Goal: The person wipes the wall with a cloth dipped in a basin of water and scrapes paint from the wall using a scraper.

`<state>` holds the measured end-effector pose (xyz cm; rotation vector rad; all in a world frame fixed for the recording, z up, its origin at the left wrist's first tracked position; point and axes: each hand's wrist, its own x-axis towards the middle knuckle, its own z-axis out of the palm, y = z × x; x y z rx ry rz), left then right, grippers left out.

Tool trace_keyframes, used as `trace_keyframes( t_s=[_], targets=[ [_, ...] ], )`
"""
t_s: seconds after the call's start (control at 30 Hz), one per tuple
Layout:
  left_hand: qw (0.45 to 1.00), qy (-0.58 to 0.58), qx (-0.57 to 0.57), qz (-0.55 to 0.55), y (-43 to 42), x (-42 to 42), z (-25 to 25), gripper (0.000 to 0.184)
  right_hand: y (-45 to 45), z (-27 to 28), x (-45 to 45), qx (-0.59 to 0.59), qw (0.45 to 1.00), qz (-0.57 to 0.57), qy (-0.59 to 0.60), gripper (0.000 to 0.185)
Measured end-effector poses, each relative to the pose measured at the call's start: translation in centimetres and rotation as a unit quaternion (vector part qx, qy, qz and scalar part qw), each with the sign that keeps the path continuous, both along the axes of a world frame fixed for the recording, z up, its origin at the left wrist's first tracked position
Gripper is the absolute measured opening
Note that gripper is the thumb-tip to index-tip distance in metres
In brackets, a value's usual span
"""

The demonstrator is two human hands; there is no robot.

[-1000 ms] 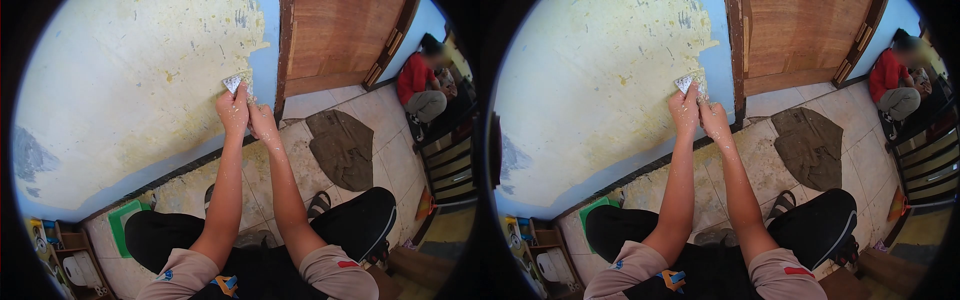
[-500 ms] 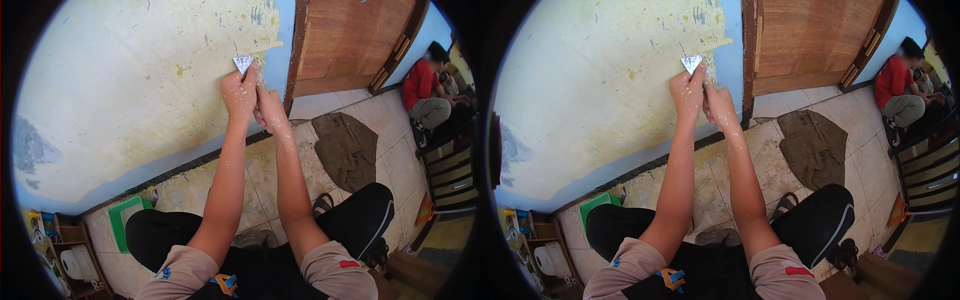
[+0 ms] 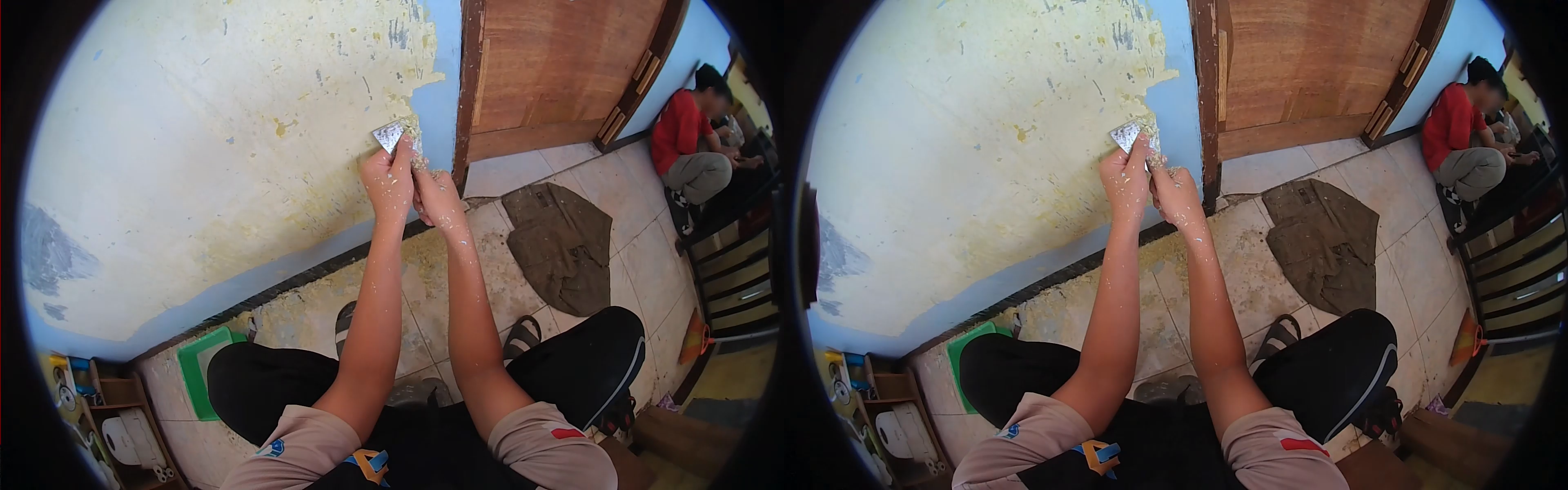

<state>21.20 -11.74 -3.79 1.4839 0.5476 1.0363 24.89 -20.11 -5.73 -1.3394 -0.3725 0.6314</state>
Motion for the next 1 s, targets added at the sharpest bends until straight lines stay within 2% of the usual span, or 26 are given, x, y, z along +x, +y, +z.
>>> trace_keyframes(
  t_s=[0.43,0.63,0.7,0.93,1.0],
  targets=[
    [0.999,-0.024,-0.020,0.014,-0.5,0.5,-0.7,0.033,-0.5,-0.3,0.4,-0.001,1.000,0.014,-0.007,0.057],
    [1.000,0.004,-0.012,0.026,-0.6,0.4,-0.1,0.036,-0.6,0.9,0.1,0.002,0.998,0.046,0.051,0.056],
    [0.999,-0.031,-0.015,0.030,-0.7,0.7,-0.3,0.036,-0.5,0.8,0.2,-0.011,0.999,0.027,0.032,0.055],
    [0.999,-0.014,-0.024,0.031,-0.4,0.8,-0.4,0.036,-0.1,0.9,0.3,-0.007,0.999,0.031,0.032,0.055],
    [0.998,-0.053,-0.019,0.033,-0.2,1.1,-0.5,0.036,0.1,0.8,-0.1,0.004,0.999,0.021,0.035,0.055]
  ],
)
